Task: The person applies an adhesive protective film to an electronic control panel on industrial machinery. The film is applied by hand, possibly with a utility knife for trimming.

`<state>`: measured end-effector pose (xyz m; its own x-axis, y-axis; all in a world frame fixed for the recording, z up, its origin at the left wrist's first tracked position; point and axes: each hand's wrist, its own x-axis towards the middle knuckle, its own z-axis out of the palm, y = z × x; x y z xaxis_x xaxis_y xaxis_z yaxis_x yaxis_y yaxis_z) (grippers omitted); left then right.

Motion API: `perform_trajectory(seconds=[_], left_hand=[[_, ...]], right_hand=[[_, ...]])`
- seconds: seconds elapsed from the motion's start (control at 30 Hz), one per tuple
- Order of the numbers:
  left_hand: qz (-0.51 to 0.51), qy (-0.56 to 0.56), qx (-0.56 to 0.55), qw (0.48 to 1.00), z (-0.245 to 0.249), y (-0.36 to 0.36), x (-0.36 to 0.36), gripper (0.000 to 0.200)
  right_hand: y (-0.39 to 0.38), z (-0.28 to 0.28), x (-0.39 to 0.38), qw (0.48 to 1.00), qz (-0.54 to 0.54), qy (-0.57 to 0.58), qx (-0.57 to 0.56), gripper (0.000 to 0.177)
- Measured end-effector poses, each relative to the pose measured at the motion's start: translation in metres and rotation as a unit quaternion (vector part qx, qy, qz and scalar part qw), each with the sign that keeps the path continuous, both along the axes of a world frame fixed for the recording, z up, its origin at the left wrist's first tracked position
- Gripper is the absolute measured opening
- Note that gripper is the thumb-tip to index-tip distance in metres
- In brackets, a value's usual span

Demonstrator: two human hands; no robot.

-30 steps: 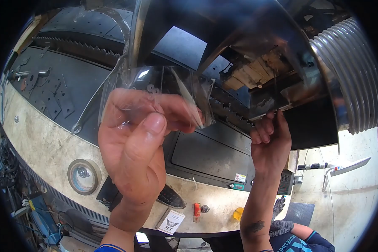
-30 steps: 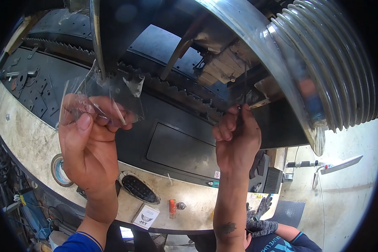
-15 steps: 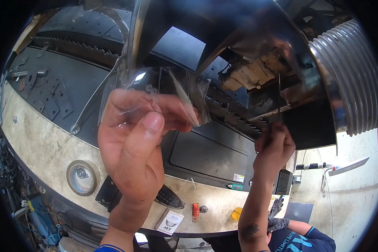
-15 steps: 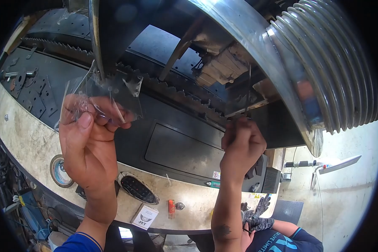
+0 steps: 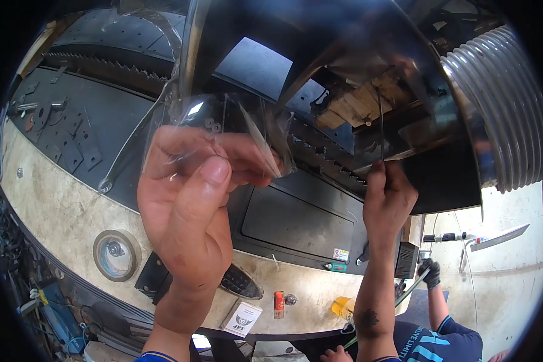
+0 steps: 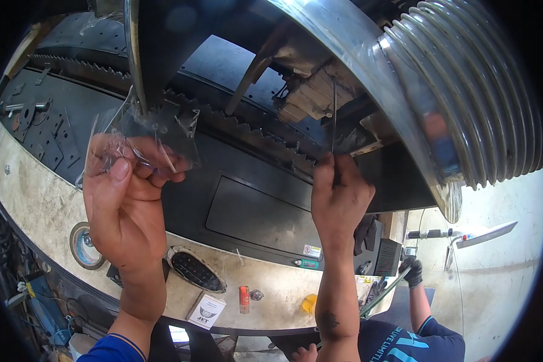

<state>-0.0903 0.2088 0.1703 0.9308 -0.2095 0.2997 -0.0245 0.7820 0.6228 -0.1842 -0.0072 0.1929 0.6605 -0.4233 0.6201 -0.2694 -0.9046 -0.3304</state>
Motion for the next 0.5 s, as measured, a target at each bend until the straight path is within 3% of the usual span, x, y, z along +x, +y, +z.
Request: perform_trajectory(seconds=[0.13,0.2,0.23,0.3,0.33,0.4,0.43,0.5], left_hand=[[0.001,-0.011,-0.006,1.0,-0.001,0.001,0.001,0.014],[0.004,0.0,-0.009,1.0,0.0,0.0,0.001,0.014],[0.005,-0.001,-0.01,1.0,0.0,0.0,0.0,0.014],[0.007,0.002,0.001,1.0,0.001,0.0,-0.001,0.013],[0.007,0.002,0.001,1.0,0.001,-0.001,-0.001,0.013],[0.009,-0.002,0.003,1.0,0.001,-0.001,-0.001,0.013],[0.008,-0.002,0.004,1.0,0.0,-0.001,-0.001,0.013],[0.003,-0.004,-0.008,1.0,-0.001,-0.001,0.0,0.013]], right_hand=[[-0.002,0.001,-0.002,0.995,-0.003,0.011,0.1,0.025],[0.011,0.006,0.002,0.94,0.052,-0.024,0.335,0.025],[0.014,0.004,0.005,0.941,0.053,-0.025,0.334,0.025],[0.018,-0.001,0.01,0.787,0.113,-0.118,0.595,0.026],[0.02,-0.002,0.012,0.787,0.113,-0.118,0.595,0.026],[0.023,-0.005,0.015,0.686,0.113,-0.141,0.705,0.026],[0.025,-0.005,0.017,0.685,0.113,-0.141,0.706,0.026],[0.029,-0.005,0.02,0.609,0.154,-0.19,0.755,0.026]])
